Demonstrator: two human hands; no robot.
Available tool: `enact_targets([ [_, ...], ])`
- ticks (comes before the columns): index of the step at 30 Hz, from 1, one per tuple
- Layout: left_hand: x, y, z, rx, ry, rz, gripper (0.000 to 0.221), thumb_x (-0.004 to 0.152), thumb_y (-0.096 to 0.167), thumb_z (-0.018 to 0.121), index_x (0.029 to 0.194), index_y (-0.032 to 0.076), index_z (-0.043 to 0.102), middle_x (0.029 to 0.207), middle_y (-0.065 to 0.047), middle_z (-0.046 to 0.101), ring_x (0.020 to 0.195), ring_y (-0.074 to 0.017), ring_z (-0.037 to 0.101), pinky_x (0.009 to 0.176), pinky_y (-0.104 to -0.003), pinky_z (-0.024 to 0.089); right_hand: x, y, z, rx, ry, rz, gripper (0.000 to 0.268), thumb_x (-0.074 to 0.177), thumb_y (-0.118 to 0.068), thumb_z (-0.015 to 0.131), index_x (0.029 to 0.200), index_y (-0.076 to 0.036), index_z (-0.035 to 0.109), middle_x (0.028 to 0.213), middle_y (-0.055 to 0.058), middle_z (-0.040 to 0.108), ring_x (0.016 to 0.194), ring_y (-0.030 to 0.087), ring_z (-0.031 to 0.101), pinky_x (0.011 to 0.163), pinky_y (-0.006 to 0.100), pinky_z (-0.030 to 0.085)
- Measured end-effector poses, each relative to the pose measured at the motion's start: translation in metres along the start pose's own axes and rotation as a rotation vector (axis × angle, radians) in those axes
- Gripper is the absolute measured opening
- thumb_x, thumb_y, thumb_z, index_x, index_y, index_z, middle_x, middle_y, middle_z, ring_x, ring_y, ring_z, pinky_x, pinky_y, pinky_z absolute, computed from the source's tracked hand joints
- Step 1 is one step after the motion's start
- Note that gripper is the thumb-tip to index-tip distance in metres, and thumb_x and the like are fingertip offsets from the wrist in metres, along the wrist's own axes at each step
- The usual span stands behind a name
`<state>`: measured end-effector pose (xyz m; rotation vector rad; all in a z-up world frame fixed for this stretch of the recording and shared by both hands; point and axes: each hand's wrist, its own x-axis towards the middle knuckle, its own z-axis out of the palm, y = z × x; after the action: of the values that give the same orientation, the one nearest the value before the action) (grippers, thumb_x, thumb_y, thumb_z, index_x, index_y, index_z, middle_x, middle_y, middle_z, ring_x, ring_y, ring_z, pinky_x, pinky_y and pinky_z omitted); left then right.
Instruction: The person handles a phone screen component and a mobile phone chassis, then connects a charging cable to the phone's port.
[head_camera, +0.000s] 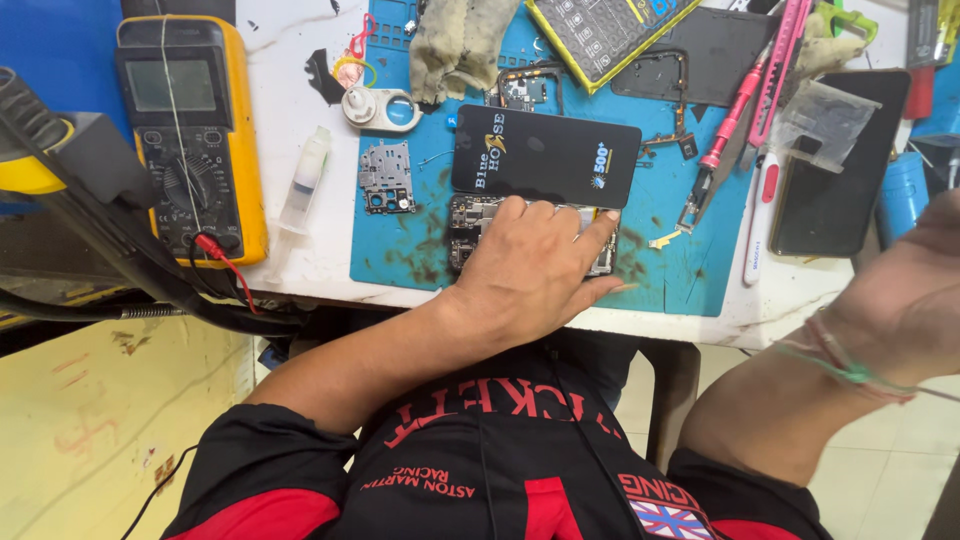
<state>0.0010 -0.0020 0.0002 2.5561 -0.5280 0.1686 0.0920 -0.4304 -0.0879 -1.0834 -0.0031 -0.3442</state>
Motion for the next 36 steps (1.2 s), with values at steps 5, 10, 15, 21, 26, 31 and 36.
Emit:
enact_targets([
  [5,0.003,0.006,0.002,0.058,-0.030,-0.056,0.059,0.094,0.053,0.062,0.128,0.006,0.070,0.067,-0.006,0.062,0.065,-0.0233,0.058,0.071,-0.040,0.037,-0.032,0.003,0.063,-0.005,-0.104,-0.041,0.032,0.120,-0.036,0.055,0.127,-0.005,0.063,0.112,0.004,0.062,0.102,0.011,0.060,0.082,0.025,0.045],
  [10,0.010,0.006,0.005,0.048,-0.074,-0.074,0.055,0.094,0.050,0.060,0.124,0.005,0.072,0.059,-0.007,0.065,0.054,-0.0245,0.061,0.066,-0.041,0.039,-0.062,-0.007,0.134,0.006,0.032,0.083,0.026,0.118,-0.030,0.056,0.121,-0.004,0.060,0.122,0.009,0.067,0.085,0.015,0.058,0.071,0.029,0.043],
  [15,0.014,0.003,0.003,0.046,-0.141,-0.064,0.048,0.092,0.042,0.060,0.123,0.007,0.072,0.052,-0.007,0.064,0.046,-0.0267,0.060,0.059,-0.043,0.041,-0.083,-0.005,0.172,0.017,0.110,0.218,0.026,0.118,-0.026,0.059,0.127,-0.001,0.059,0.116,0.015,0.069,0.081,0.018,0.060,0.072,0.031,0.045],
  [21,0.011,0.004,0.006,0.079,-0.137,-0.050,0.046,0.095,0.039,0.059,0.125,0.007,0.071,0.055,-0.007,0.067,0.048,-0.0265,0.061,0.061,-0.043,0.043,-0.110,-0.002,0.190,-0.084,0.026,0.203,0.030,0.115,-0.022,0.065,0.132,0.002,0.059,0.117,0.017,0.071,0.086,0.019,0.065,0.079,0.033,0.053],
  [26,0.001,0.002,0.007,0.084,-0.058,0.047,0.049,0.096,0.037,0.061,0.129,0.002,0.069,0.058,-0.005,0.065,0.050,-0.0245,0.061,0.060,-0.040,0.044,-0.135,-0.003,0.194,-0.182,-0.060,0.205,0.034,0.111,-0.019,0.066,0.135,0.003,0.057,0.112,0.018,0.071,0.084,0.021,0.066,0.078,0.032,0.054],
  [31,-0.022,0.015,-0.006,-0.171,0.141,0.052,0.045,0.099,0.031,0.070,0.134,0.002,0.065,0.069,-0.007,0.065,0.057,-0.0254,0.060,0.061,-0.039,0.046,-0.152,-0.001,0.199,-0.256,-0.100,0.178,0.035,0.109,-0.015,0.066,0.136,0.006,0.056,0.115,0.016,0.070,0.098,0.024,0.070,0.080,0.034,0.055],
  [36,-0.044,0.029,-0.014,-0.674,0.179,-0.149,0.076,0.093,0.036,0.078,0.149,-0.004,0.047,0.101,-0.014,0.074,0.077,-0.0239,0.070,0.073,-0.035,0.056,-0.186,0.001,0.181,-0.445,-0.221,0.257,0.035,0.107,-0.014,0.065,0.134,0.008,0.059,0.109,0.015,0.071,0.092,0.021,0.068,0.087,0.035,0.057],
])
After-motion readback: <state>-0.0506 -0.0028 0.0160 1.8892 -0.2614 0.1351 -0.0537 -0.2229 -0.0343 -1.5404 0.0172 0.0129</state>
